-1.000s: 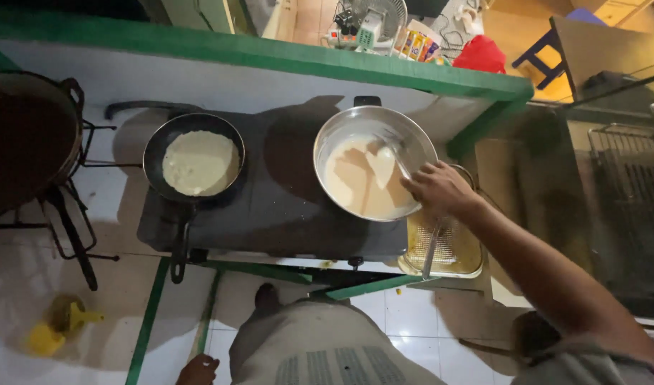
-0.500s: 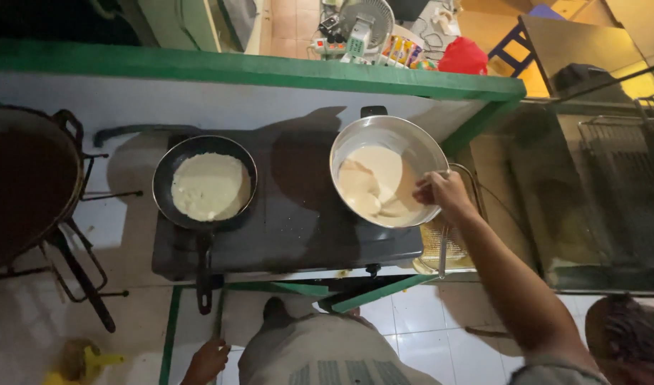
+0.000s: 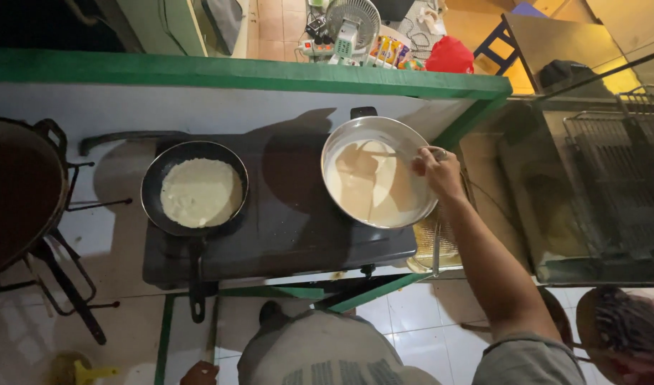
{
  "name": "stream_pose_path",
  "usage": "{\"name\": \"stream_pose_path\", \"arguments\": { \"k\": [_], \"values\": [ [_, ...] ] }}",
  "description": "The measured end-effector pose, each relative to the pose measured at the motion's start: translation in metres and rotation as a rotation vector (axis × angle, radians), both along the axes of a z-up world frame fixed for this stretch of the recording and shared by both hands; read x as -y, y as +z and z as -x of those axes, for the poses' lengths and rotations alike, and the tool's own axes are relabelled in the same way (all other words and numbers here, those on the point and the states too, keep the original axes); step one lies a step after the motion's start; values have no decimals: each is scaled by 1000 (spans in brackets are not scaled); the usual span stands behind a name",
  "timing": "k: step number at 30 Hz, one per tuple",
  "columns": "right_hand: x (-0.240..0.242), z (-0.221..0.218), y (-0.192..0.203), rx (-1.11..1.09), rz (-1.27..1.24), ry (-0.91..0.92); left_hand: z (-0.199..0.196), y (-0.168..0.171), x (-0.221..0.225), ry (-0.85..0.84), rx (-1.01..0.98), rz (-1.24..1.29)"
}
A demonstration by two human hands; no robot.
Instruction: The person is preparing crepes by greasing a frying pan, pouring batter from a bowl, spreading it evenly, and removing the cooked crepes onto a tray.
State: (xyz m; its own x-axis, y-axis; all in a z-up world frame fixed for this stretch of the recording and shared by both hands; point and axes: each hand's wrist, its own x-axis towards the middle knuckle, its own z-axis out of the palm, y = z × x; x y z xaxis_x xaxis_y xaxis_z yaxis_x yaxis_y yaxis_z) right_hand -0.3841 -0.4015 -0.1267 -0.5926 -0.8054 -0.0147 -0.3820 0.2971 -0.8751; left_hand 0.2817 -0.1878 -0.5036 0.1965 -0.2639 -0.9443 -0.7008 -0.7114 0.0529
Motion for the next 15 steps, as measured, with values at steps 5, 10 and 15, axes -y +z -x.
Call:
{"name": "stream_pose_path", "arguments": {
  "k": [5, 10, 15],
  "values": [
    [-26, -2, 47, -55, 87, 182, 23, 16, -17, -17, 160, 123],
    [-82, 8, 91, -665, 192, 499, 53, 56, -11, 120, 47, 80],
    [-129, 4, 139, -1118, 488, 606, 93, 83, -6, 203, 46, 63]
  ]
}}
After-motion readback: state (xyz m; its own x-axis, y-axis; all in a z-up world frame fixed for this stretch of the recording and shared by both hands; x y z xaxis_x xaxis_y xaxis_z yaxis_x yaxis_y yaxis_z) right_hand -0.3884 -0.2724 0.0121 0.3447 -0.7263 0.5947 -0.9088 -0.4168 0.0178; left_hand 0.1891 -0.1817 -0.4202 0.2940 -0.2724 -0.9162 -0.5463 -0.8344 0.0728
